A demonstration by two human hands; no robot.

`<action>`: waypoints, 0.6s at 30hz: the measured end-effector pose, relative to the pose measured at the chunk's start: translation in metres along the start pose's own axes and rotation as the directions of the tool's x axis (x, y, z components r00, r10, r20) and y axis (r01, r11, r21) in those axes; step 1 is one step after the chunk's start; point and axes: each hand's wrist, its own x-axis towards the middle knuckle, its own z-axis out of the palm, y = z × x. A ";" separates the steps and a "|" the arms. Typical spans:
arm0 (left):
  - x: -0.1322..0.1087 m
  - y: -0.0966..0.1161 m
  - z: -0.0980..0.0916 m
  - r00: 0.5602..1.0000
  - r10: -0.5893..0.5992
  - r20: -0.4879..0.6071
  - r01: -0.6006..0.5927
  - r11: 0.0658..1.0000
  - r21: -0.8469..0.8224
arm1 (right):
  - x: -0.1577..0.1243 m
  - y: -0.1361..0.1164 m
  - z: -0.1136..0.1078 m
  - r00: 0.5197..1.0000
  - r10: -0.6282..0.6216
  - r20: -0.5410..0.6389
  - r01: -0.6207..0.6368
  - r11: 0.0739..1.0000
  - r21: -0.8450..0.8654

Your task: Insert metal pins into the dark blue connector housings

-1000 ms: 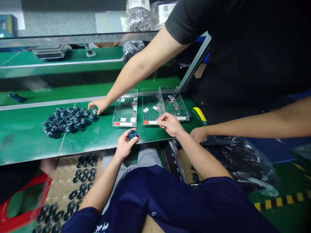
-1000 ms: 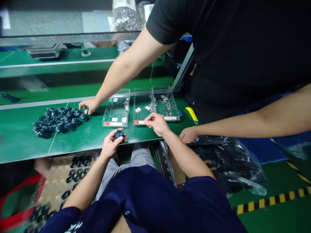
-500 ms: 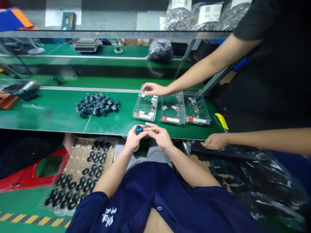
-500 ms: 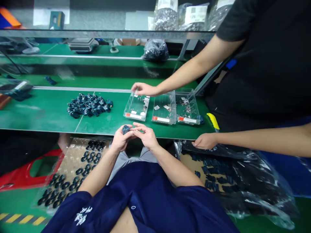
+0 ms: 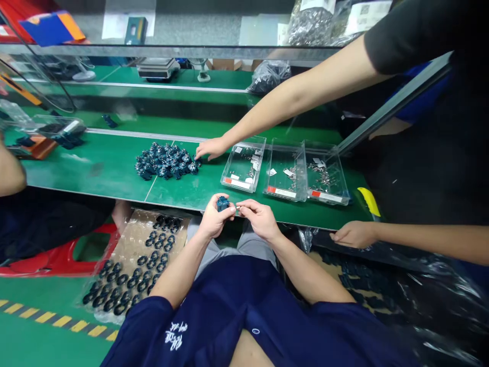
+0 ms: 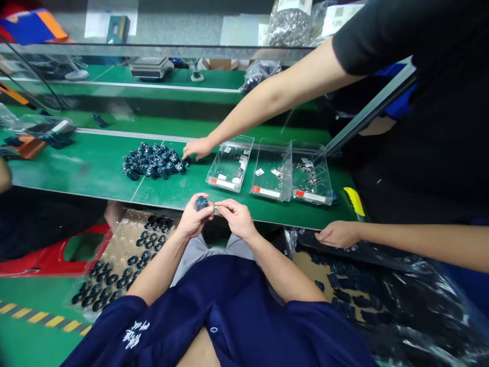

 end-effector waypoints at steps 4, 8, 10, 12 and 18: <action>0.001 0.009 -0.004 0.998 0.029 0.052 -0.033 0.997 0.074 | 0.009 -0.016 -0.014 0.998 -0.059 0.027 0.060 0.997 -0.039; 0.005 0.014 -0.011 0.996 0.051 0.073 -0.066 0.972 0.227 | 0.018 -0.023 -0.023 0.993 -0.102 0.062 0.101 0.995 0.025; 0.005 0.015 -0.013 0.996 0.042 0.079 -0.063 0.957 0.283 | 0.020 -0.023 -0.024 0.994 -0.079 0.074 0.072 0.993 0.092; 0.006 0.015 -0.012 0.996 0.042 0.078 -0.064 0.947 0.315 | 0.021 -0.024 -0.024 0.994 -0.041 0.100 0.027 0.990 0.138; 0.003 0.013 -0.003 0.990 0.037 0.134 -0.082 0.933 0.351 | 0.026 -0.030 -0.025 0.973 -0.162 0.162 0.152 0.986 0.069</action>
